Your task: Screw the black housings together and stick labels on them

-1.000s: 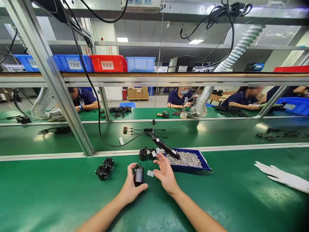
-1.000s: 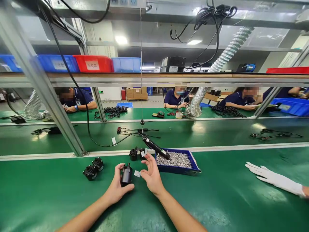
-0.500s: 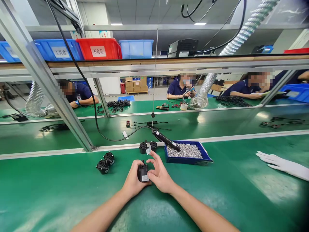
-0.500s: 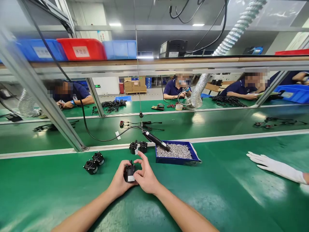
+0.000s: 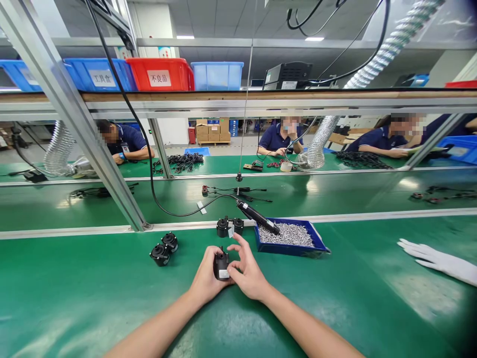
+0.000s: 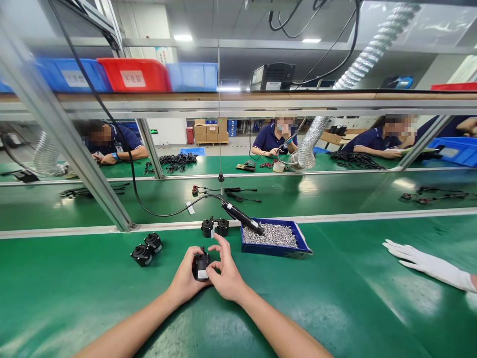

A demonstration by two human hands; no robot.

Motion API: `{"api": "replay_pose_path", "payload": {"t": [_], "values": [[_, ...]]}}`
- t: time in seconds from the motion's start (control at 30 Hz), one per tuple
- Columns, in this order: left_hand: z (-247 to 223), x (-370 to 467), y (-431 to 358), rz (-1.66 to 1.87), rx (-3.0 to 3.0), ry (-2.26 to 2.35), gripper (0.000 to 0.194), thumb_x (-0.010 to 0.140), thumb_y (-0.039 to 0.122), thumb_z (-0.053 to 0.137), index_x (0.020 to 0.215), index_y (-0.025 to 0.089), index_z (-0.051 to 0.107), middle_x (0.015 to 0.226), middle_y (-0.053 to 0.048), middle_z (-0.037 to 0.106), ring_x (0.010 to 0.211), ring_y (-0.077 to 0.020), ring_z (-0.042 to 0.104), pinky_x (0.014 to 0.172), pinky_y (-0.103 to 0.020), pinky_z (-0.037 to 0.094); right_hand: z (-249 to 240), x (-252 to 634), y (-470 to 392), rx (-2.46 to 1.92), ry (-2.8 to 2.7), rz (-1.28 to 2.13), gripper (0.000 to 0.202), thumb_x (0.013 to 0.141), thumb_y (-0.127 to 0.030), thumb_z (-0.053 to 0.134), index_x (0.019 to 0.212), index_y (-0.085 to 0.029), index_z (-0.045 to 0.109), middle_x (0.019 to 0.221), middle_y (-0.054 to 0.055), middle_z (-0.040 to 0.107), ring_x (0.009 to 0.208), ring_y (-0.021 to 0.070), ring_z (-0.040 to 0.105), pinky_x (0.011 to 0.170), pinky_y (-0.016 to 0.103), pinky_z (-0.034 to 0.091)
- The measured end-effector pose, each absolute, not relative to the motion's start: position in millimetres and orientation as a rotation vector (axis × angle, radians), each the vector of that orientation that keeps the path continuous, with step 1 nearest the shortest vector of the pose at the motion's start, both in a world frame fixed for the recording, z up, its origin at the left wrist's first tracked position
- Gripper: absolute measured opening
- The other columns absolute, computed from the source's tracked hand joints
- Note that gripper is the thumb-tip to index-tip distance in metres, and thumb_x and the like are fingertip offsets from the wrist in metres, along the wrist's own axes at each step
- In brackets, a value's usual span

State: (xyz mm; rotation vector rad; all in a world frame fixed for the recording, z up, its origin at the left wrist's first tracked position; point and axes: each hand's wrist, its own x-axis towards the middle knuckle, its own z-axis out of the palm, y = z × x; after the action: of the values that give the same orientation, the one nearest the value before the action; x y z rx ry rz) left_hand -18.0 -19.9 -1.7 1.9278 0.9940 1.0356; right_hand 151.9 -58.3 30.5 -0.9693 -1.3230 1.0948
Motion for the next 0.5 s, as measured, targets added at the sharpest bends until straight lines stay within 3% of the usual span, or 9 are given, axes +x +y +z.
{"api": "replay_pose_path", "payload": {"t": [0.5], "values": [[-3.7,-19.3,-19.8,1.04,1.921,0.994,0.057,0.073,0.029,0.085,0.115,0.025,0.046,0.115,-0.002,0.052,0.097,-0.0201,0.054,0.086,-0.035,0.048,17.3,150.4,-56.2,-0.937,-1.462,0.9,0.085,0.086,-0.012,0.063,0.16,-0.04,0.033,0.161,0.011,0.025,0.132,0.0251,0.051,0.081,0.033,0.065]]}}
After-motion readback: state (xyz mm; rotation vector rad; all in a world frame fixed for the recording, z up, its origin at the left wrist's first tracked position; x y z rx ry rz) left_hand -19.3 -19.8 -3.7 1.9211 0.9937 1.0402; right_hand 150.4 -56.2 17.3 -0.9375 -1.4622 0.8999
